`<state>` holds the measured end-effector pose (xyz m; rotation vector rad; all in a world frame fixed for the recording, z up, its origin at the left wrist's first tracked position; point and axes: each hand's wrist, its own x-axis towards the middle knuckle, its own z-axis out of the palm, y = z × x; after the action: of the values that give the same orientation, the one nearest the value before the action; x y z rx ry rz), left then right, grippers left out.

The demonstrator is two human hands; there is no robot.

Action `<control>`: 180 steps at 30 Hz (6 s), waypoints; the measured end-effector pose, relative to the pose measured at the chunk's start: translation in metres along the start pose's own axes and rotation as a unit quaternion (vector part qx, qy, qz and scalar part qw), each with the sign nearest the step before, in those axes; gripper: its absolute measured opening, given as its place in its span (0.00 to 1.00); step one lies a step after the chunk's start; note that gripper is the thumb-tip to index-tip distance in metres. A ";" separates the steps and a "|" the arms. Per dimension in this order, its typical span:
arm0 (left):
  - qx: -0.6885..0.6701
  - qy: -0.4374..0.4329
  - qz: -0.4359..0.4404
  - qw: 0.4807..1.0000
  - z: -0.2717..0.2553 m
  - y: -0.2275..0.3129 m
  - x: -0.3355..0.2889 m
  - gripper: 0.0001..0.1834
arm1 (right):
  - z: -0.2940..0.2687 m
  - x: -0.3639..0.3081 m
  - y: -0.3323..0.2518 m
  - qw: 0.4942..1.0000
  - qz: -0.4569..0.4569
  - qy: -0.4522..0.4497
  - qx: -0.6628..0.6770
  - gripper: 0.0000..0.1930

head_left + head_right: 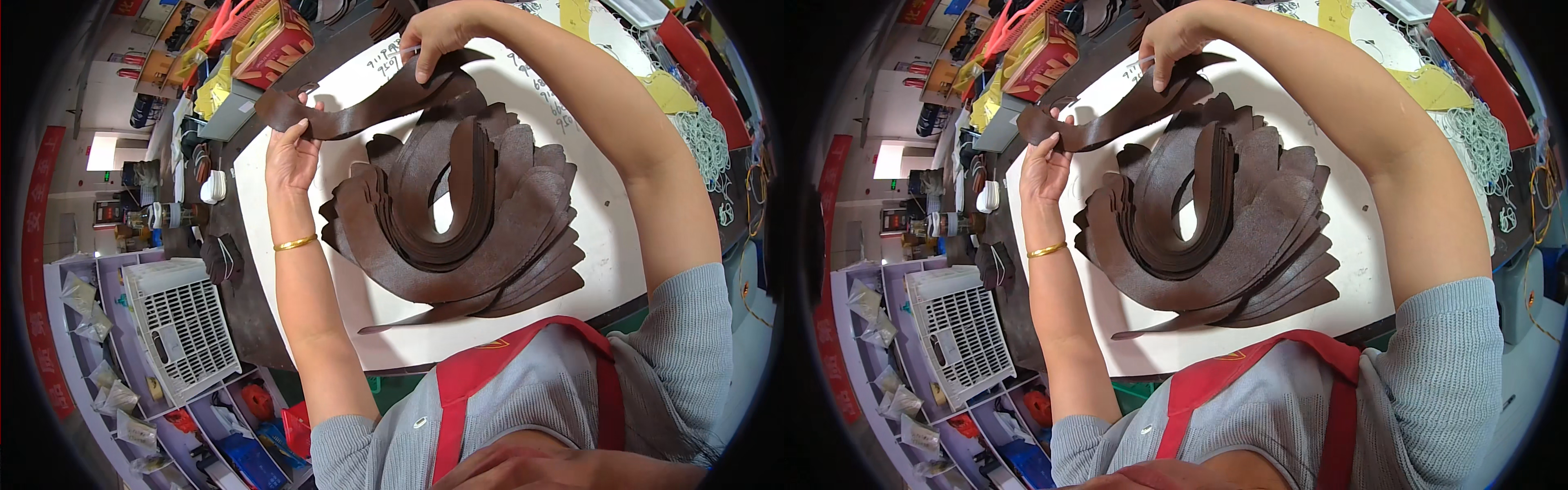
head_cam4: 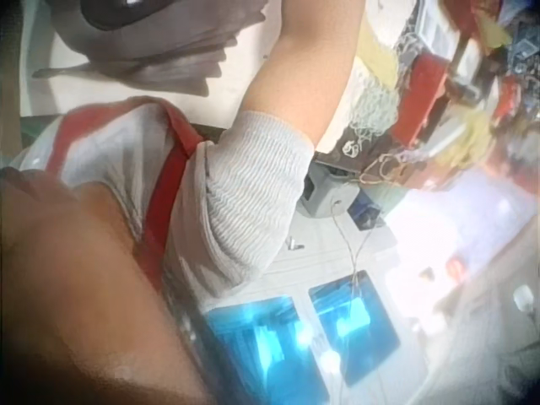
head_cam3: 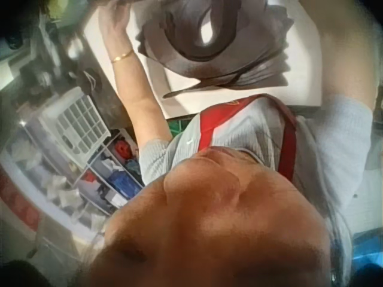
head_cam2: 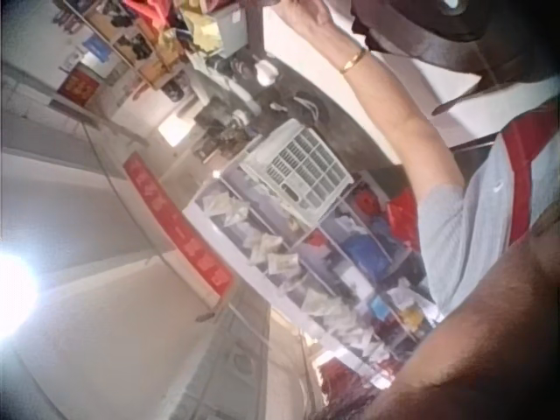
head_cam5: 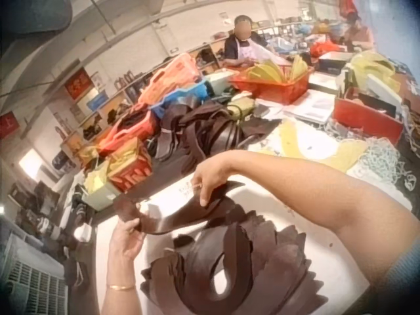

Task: Marking leather shoe components with a silver pen and bundling them together with an elastic band.

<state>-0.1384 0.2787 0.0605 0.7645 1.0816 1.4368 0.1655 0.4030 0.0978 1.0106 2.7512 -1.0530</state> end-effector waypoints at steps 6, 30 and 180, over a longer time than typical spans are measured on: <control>0.015 0.037 -0.029 0.999 -0.019 -0.035 0.038 0.27 | 0.007 0.043 0.024 0.997 0.029 0.012 -0.075 0.24; 0.328 0.179 -0.061 0.925 -0.044 -0.041 0.037 0.14 | 0.024 0.050 0.029 0.989 -0.037 0.113 -0.084 0.17; 0.143 -0.011 0.012 0.990 -0.120 0.262 -0.093 0.30 | 0.145 -0.243 -0.001 0.771 0.239 0.353 0.473 0.05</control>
<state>-0.3329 0.1765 0.2687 0.9972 1.2813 1.3053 0.3284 0.1777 0.0453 2.4749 1.8885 -2.3621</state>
